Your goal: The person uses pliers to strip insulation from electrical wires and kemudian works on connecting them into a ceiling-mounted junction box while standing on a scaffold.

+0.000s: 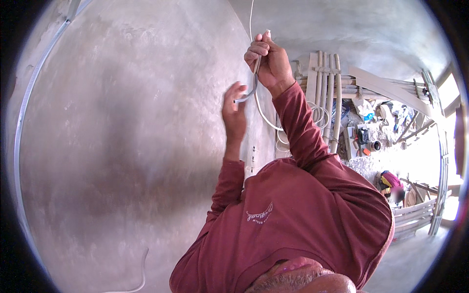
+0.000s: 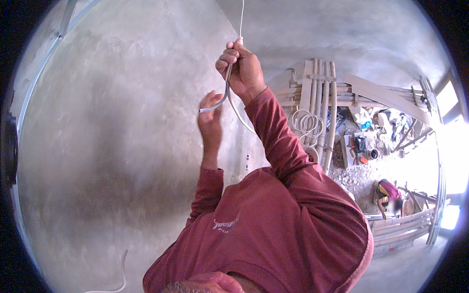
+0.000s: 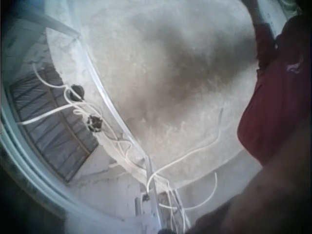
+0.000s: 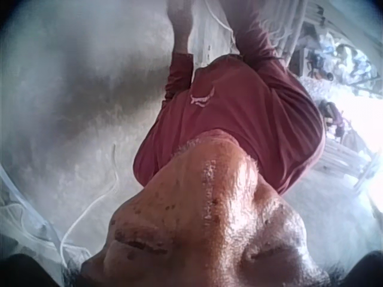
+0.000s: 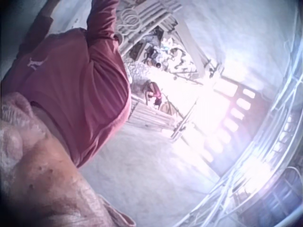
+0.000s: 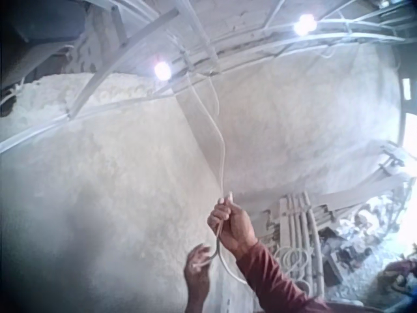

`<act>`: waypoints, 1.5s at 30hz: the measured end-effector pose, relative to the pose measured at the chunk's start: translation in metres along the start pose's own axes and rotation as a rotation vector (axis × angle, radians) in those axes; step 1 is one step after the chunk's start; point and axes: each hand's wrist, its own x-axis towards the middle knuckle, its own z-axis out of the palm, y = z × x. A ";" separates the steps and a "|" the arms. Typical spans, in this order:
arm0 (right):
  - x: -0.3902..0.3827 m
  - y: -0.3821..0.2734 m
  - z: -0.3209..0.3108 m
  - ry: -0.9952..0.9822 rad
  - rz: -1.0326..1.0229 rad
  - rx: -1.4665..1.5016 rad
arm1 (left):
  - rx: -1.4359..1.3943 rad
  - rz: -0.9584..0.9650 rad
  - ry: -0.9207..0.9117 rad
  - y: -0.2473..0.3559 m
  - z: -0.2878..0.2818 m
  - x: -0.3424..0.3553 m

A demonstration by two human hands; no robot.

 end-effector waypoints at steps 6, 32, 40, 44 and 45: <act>0.003 0.012 -0.009 0.083 -0.137 -0.115 | 0.074 0.022 0.049 0.043 0.046 0.009; -0.301 -0.027 -0.500 0.862 0.820 -0.982 | 0.101 -1.464 -0.166 -0.228 0.019 -0.306; -0.425 -0.177 -0.766 0.613 1.420 -2.400 | 0.307 -1.614 -0.338 -0.263 0.054 -0.463; -0.451 -0.211 -0.877 0.925 1.305 -2.493 | 0.357 -1.656 -0.401 -0.272 0.079 -0.493; -0.445 -0.204 -0.892 0.902 1.333 -2.473 | 0.400 -1.672 -0.471 -0.275 0.084 -0.489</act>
